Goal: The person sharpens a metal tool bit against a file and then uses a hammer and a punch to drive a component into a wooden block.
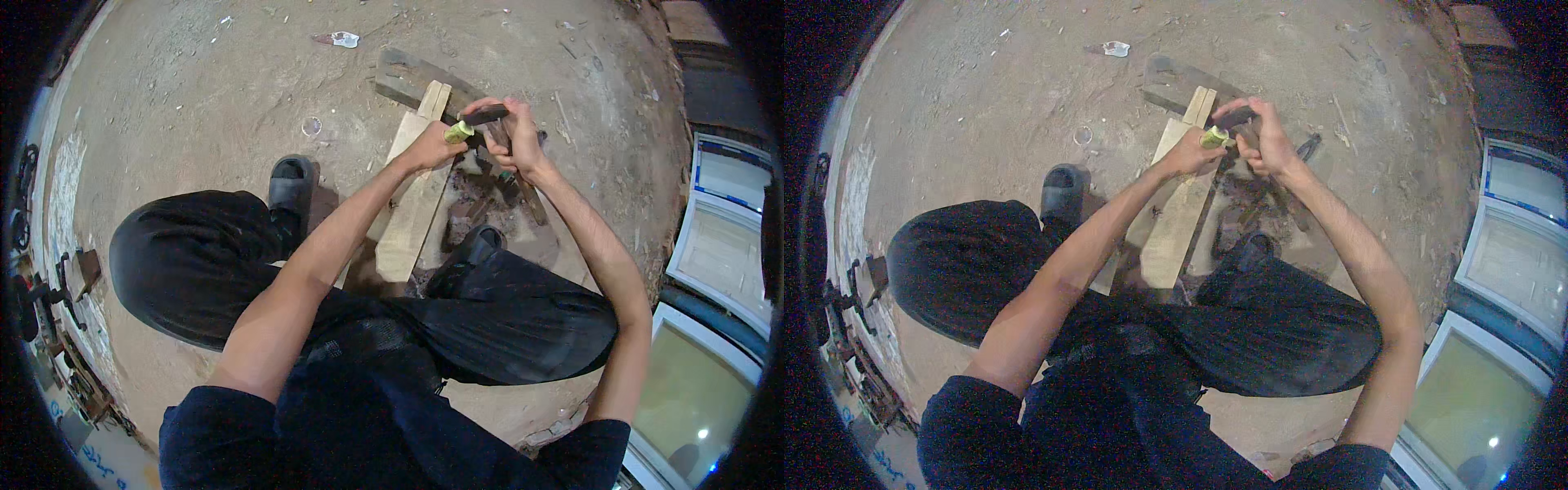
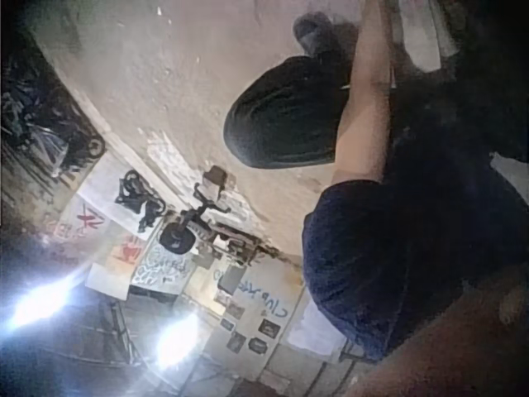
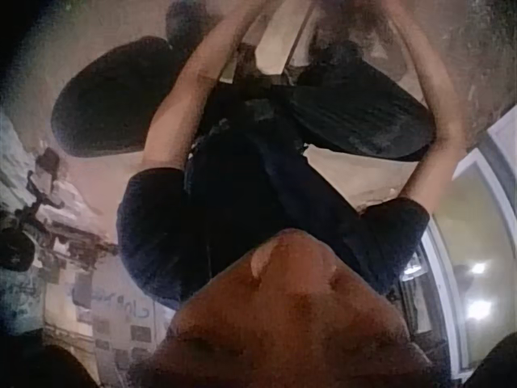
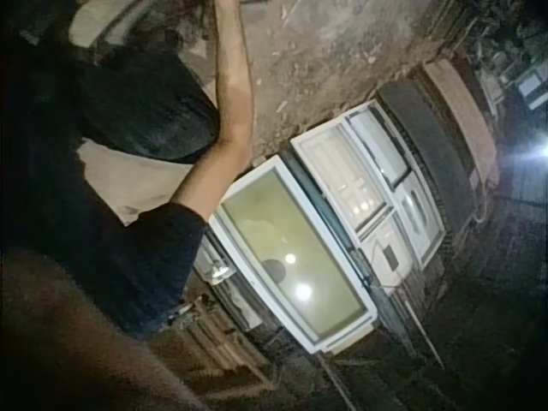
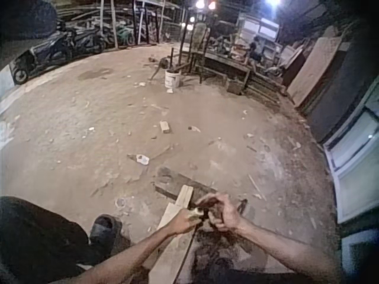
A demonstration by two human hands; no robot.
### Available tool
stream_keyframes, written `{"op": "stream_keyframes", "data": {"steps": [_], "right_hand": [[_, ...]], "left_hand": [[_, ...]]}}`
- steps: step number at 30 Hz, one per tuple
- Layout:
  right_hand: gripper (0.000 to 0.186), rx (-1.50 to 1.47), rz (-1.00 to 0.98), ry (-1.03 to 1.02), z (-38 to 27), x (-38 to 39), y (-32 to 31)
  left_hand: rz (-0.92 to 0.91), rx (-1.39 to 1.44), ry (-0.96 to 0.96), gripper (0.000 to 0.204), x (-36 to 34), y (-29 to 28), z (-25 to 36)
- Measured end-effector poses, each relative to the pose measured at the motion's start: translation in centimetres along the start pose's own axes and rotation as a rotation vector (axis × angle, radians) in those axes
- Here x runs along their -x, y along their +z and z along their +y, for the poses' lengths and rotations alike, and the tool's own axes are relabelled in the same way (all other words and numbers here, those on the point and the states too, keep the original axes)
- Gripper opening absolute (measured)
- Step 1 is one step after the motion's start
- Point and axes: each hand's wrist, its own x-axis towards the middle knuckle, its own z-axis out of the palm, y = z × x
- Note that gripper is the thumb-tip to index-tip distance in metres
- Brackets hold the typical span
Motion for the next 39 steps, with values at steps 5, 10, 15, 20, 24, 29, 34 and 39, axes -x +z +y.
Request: {"op": "stream_keyframes", "data": {"steps": [5, 10, 15, 20, 24, 29, 34, 39], "right_hand": [[0.054, -0.001, 0.017, -0.021, 1.5, -0.7, -0.3], [0.043, 0.358, 0.044, -0.195, 1.1, -0.4, -1.9], [0.054, 1.643, 0.137, -0.354, -4.5, 2.0, -0.8], [0.059, 1.878, 0.053, -0.140, -7.7, 2.2, 1.9], [0.060, 1.884, -0.036, -0.171, -5.3, 0.7, 3.2], [0.058, 1.899, -0.010, -0.133, -7.6, 1.1, 3.7], [0.059, 1.948, -0.024, -0.144, -6.1, 0.5, 3.9], [0.061, 1.889, 0.019, -0.161, -6.4, -0.5, 4.2]], "left_hand": [[-0.039, -0.061, -0.055, 0.021, 0.2, -0.5, 1.3], [-0.005, -0.005, -0.085, 0.022, -0.4, 0.6, 1.4], [-0.049, 0.027, -0.046, 0.024, -0.2, 0.0, 1.0], [-0.071, -0.106, 0.093, 0.022, -0.3, 0.3, -0.2], [-0.133, -0.260, 0.149, 0.022, -0.8, 0.9, 0.2], [-0.094, -0.199, 0.096, 0.024, -0.2, 0.7, 1.0], [-0.110, -0.152, 0.065, 0.026, -0.7, 0.6, 0.3], [-0.061, -0.321, 0.163, 0.028, -1.1, 0.6, -1.4]]}}
